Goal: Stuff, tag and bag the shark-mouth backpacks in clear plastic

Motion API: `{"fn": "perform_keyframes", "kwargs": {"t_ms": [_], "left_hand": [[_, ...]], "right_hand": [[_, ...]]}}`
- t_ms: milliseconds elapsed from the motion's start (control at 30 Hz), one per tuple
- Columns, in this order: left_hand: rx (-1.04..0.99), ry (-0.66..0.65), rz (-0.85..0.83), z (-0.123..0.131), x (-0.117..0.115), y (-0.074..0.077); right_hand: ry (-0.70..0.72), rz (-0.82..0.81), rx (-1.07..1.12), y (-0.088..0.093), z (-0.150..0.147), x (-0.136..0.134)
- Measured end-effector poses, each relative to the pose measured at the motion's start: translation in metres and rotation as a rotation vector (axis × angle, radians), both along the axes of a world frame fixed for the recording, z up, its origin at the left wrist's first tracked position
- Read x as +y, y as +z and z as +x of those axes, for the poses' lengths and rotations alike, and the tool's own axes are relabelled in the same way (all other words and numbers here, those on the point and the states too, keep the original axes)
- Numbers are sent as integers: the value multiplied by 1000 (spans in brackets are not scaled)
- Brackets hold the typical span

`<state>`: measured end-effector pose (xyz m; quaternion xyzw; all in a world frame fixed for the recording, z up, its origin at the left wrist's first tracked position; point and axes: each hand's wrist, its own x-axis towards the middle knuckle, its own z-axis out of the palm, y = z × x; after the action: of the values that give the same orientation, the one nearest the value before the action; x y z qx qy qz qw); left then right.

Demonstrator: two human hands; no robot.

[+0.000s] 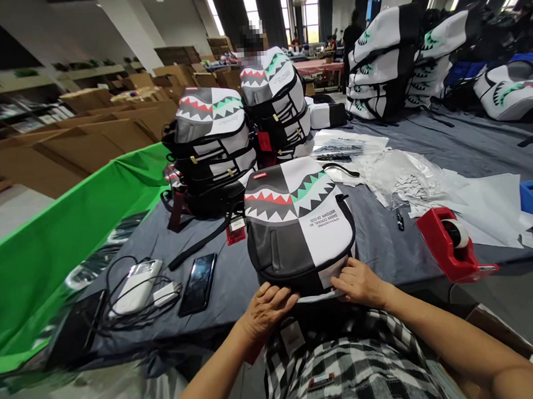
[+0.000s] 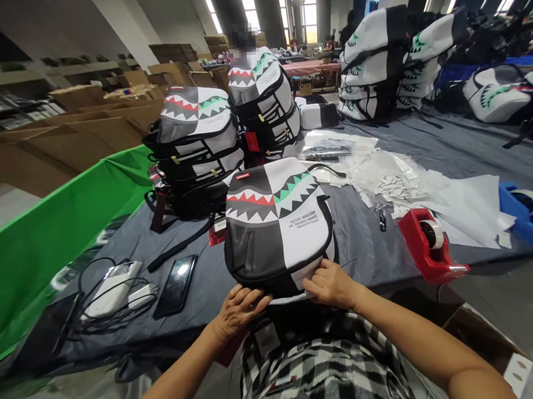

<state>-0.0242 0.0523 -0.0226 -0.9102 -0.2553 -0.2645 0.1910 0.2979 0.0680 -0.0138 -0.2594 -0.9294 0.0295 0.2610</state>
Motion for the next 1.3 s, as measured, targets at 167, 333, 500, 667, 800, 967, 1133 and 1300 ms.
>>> {"fn": "perform_keyframes", "kwargs": {"t_ms": [167, 333, 500, 667, 800, 967, 1133, 1300], "left_hand": [[-101, -9, -154, 29, -15, 14], [-265, -56, -909, 93, -13, 67], [-240, -49, -1530, 153, 34, 80], [-233, 13, -1794, 162, 38, 65], [-232, -68, -1676, 146, 27, 63], [-132, -51, -1483, 140, 20, 60], [2, -37, -1331, 147, 13, 54], [141, 12, -1215, 152, 9, 61]], "right_hand": [[-10, 25, 55, -7, 10, 5], [-29, -85, 65, -10, 23, 15], [4, -92, 119, -6, 37, 35], [-58, 48, 196, -9, 34, 33], [-282, -21, 322, -1, 31, -4], [-651, -467, 731, 16, 41, -51], [-609, -785, 675, 19, 34, -36], [-700, -1103, 671, 16, 37, 8]]}}
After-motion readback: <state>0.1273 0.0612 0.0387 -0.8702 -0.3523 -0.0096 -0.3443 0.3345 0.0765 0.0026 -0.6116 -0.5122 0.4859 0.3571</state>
